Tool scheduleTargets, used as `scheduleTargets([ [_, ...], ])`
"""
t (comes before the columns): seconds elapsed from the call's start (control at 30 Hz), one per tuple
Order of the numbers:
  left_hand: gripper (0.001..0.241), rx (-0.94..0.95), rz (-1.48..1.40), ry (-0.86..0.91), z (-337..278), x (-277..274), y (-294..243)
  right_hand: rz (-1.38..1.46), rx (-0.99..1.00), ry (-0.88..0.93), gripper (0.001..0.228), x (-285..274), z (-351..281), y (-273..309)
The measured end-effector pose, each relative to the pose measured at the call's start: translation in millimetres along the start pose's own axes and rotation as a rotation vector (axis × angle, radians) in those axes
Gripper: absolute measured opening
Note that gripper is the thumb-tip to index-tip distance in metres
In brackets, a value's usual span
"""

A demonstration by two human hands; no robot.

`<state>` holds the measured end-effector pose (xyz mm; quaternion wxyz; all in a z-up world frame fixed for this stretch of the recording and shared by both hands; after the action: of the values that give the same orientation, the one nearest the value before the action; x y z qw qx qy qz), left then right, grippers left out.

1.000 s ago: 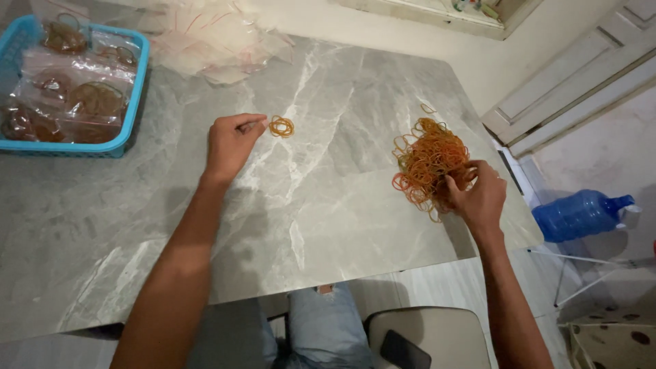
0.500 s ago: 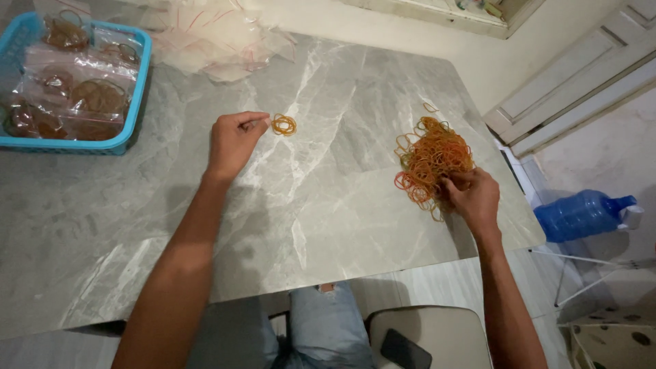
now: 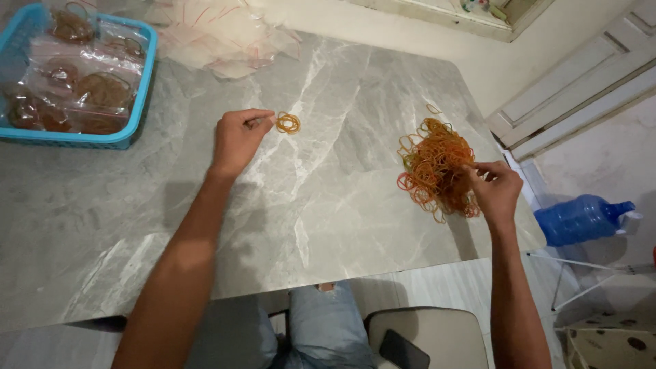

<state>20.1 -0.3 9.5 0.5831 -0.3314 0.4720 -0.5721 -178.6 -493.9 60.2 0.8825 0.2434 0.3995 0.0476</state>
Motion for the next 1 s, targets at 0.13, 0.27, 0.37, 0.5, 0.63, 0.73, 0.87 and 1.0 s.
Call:
scheduleTargets([
  [0.13,0.017,0.017,-0.029,0.003,0,1,1,-0.001,0.028,-0.006,0.014,-3,11,-14],
  [0.27,0.018,-0.010,0.007,-0.009,-1,0,-2,0.020,0.018,-0.035,0.015,-12,18,-1],
  [0.37,0.019,-0.010,0.051,-0.036,-3,3,-4,-0.066,-0.004,-0.073,0.009,-21,23,19],
  [0.5,0.018,0.072,0.130,-0.078,6,7,11,0.006,-0.080,-0.179,0.003,-28,30,31],
  [0.63,0.021,0.005,0.127,-0.065,1,3,2,0.081,-0.026,-0.146,0.004,-19,32,37],
  [0.73,0.022,-0.021,0.042,-0.031,2,5,10,0.154,-0.014,-0.072,0.012,-2,24,52],
  [0.87,0.021,-0.037,0.077,-0.030,4,8,13,0.226,-0.101,0.057,0.012,31,13,99],
  [1.0,0.022,-0.050,0.080,-0.033,7,8,11,0.277,-0.111,0.186,0.015,85,9,137],
])
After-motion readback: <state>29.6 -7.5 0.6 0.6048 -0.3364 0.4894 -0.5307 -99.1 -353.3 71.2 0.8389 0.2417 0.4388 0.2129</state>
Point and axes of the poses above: each hand's wrist, its own z-axis towards the middle knuckle, its own x-axis out of the palm, y = z × x, the point moved 2 cm from there along z, towards the middle knuckle, and after that the axes turned 4 degrees about x, right-handed, at the moved point
